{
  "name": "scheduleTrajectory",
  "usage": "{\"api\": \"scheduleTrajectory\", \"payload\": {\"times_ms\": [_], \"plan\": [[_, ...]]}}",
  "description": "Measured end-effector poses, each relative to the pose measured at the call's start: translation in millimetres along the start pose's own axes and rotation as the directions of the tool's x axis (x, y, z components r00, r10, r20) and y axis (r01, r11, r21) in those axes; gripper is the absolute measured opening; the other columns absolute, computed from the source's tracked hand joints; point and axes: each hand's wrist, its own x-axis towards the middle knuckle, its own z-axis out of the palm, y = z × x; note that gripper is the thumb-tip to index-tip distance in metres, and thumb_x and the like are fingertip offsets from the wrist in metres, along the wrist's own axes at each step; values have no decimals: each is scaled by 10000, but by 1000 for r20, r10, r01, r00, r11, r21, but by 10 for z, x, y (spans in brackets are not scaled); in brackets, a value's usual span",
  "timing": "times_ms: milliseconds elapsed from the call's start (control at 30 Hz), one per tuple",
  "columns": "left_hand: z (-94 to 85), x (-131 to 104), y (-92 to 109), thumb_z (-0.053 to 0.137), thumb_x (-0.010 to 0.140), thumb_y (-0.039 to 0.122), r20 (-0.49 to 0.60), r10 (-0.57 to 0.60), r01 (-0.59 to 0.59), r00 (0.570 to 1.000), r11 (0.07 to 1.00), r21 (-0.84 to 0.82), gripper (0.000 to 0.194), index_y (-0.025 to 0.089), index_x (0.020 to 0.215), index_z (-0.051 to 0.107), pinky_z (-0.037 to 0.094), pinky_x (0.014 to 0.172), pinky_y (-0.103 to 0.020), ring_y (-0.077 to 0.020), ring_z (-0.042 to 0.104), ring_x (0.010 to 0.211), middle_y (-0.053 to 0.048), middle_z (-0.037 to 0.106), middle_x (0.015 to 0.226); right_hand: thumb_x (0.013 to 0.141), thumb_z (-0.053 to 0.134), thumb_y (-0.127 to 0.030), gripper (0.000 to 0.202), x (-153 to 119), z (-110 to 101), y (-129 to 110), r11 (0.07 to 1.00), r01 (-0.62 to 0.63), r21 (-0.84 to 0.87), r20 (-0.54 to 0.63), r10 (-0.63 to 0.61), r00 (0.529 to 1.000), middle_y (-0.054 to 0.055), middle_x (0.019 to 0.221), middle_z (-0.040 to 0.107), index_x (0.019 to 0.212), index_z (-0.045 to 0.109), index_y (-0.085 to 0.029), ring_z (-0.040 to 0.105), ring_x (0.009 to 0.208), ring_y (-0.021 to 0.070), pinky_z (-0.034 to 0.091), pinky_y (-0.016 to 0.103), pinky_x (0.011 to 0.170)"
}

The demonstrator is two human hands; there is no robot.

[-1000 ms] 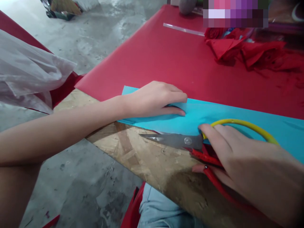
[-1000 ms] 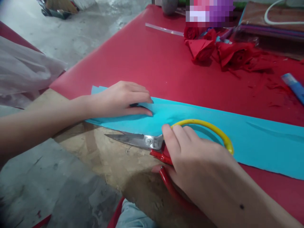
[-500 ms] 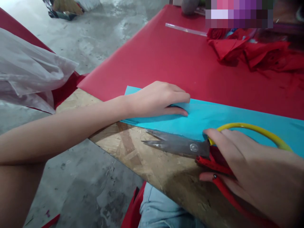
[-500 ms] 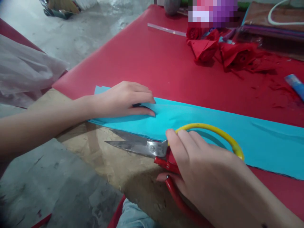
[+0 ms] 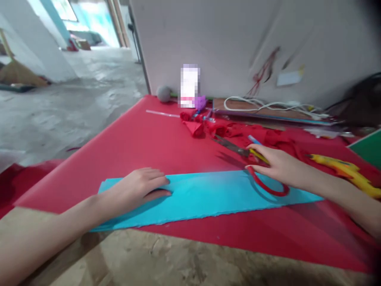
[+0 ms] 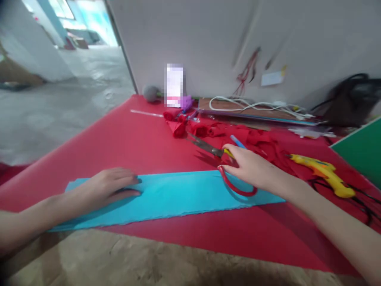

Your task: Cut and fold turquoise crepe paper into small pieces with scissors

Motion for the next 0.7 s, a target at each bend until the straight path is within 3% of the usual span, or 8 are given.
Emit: {"api": "scheduleTrajectory", "payload": {"times_ms": [167, 367, 533, 700], "plan": [[-41, 155, -129, 384, 886, 320, 5, 84, -84, 996, 992, 94, 235, 182, 837, 568, 457, 628, -270, -154, 583, 675, -38, 627, 760, 801, 427, -329, 446, 271, 10, 279, 984, 168, -65, 101, -161, 982, 176, 1165, 528, 1177, 442, -91, 494, 1087, 253, 392, 395, 874], [-65, 400, -303, 395, 882, 273, -10, 164, -158, 986, 962, 221, 201, 188, 836, 571, 467, 640, -269, -153, 587, 672, -29, 628, 753, 757, 491, -266, 342, 450, -30, 381, 961, 273, -38, 102, -268, 958, 110, 1037, 584, 1073, 518, -138, 546, 961, 195, 415, 309, 801], [-37, 518, -381, 345, 904, 277, -37, 254, -230, 967, 921, 315, 252, 183, 815, 560, 438, 629, -246, -131, 554, 635, -14, 598, 706, 740, 510, -246, 279, 447, -8, 439, 962, 272, -38, 50, -270, 962, 112, 955, 573, 994, 549, -137, 552, 857, 215, 421, 331, 732], [-68, 547, -365, 310, 915, 224, -44, 310, -275, 950, 894, 354, 264, 181, 801, 545, 402, 600, -229, -113, 514, 595, -2, 570, 670, 811, 425, -214, 218, 288, 38, 349, 960, 275, 45, -43, -273, 961, 120, 972, 563, 953, 567, -131, 510, 937, 215, 373, 348, 830]]}}
